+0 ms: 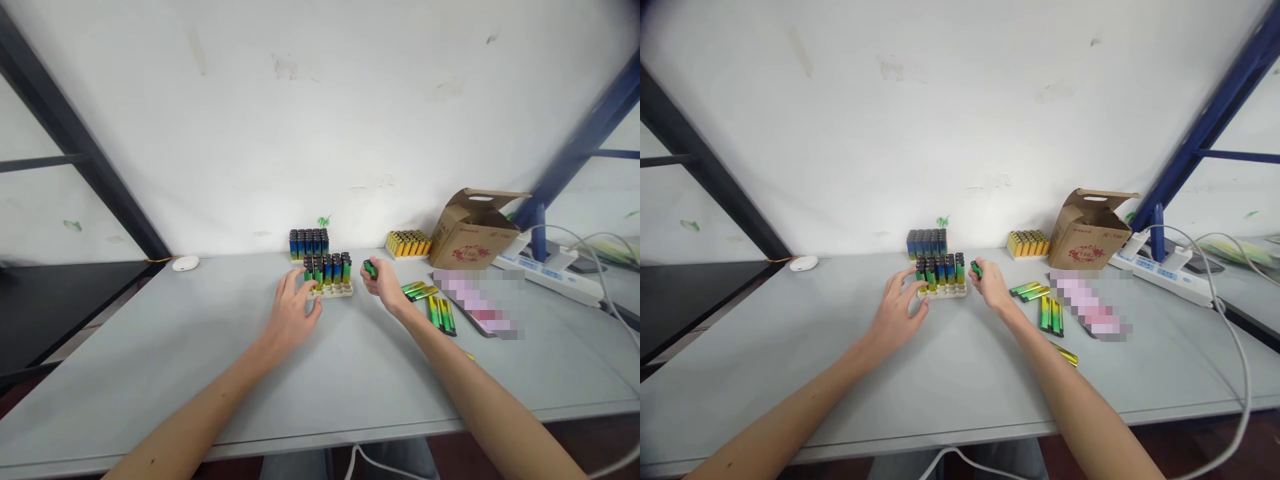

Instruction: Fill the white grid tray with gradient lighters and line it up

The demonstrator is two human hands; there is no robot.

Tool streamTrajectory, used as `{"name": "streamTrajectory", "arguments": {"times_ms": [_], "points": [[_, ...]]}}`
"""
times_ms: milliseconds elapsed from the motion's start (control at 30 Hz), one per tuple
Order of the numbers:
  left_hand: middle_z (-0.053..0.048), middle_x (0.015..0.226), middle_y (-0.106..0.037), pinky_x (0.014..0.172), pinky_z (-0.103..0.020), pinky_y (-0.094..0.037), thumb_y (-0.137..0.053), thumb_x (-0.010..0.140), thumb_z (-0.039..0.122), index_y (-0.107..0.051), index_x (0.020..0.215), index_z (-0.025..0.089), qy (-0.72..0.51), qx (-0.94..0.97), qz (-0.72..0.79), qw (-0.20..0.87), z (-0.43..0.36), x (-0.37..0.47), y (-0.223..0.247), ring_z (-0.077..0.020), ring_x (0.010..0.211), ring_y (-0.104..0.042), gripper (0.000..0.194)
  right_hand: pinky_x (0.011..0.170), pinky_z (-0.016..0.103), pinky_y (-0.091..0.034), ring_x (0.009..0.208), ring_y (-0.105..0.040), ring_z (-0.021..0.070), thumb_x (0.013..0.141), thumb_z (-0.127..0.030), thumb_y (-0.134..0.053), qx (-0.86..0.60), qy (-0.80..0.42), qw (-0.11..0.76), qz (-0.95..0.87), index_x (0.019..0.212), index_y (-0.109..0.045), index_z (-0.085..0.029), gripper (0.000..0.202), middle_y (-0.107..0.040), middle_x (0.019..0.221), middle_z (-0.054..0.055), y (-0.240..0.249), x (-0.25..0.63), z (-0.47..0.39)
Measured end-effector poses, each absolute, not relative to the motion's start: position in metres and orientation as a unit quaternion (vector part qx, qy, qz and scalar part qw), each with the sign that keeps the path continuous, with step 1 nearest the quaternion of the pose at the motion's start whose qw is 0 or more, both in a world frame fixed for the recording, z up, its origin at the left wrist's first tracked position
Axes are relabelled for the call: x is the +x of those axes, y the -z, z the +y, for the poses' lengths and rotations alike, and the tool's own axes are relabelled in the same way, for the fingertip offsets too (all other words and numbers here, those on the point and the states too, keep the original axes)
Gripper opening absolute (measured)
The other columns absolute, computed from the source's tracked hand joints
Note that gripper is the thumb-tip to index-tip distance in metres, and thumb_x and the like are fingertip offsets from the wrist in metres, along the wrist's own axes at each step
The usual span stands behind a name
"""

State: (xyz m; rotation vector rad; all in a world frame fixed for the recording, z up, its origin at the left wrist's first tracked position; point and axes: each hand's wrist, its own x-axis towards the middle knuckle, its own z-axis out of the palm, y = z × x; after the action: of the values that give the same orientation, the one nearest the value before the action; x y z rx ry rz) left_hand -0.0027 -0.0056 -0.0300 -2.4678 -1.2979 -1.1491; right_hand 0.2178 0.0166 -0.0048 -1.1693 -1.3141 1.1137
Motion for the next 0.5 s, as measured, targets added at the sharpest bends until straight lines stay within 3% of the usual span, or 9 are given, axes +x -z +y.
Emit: {"name": "streamTrajectory", "arguments": {"times_ms": [300,500], "points": [[-0.013,0.13,-0.045,0.101,-0.048,-0.043,-0.051,0.087,0.019,-0.059,0.104,0.019,0.379,-0.816,-0.432,0.059,-0.0057,-0.0027,0.0285,-0.0288,0.124,-0.043,0.018,0.053,0.028,-0.025,0.052,-0.029,0.013,0.093,-0.039,-0.026,-0.518,-0.276,0.476,-0.655,0.06,-0.031,-0.023,0.037,-0.029,0.054,-0.004,0.0087,0.2192,0.0135],[-0.013,0.129,-0.045,0.101,-0.048,-0.043,-0.051,0.087,0.019,-0.058,0.101,0.02,0.384,-0.815,-0.431,0.054,-0.0065,-0.002,0.0274,-0.0284,0.123,-0.043,0.016,0.056,0.028,-0.025,0.055,-0.029,0.0131,0.095,-0.037,-0.024,-0.499,-0.185,0.469,-0.705,0.062,-0.03,-0.022,0.036,-0.032,0.058,-0.003,0.0143,0.2183,0.0096]]}}
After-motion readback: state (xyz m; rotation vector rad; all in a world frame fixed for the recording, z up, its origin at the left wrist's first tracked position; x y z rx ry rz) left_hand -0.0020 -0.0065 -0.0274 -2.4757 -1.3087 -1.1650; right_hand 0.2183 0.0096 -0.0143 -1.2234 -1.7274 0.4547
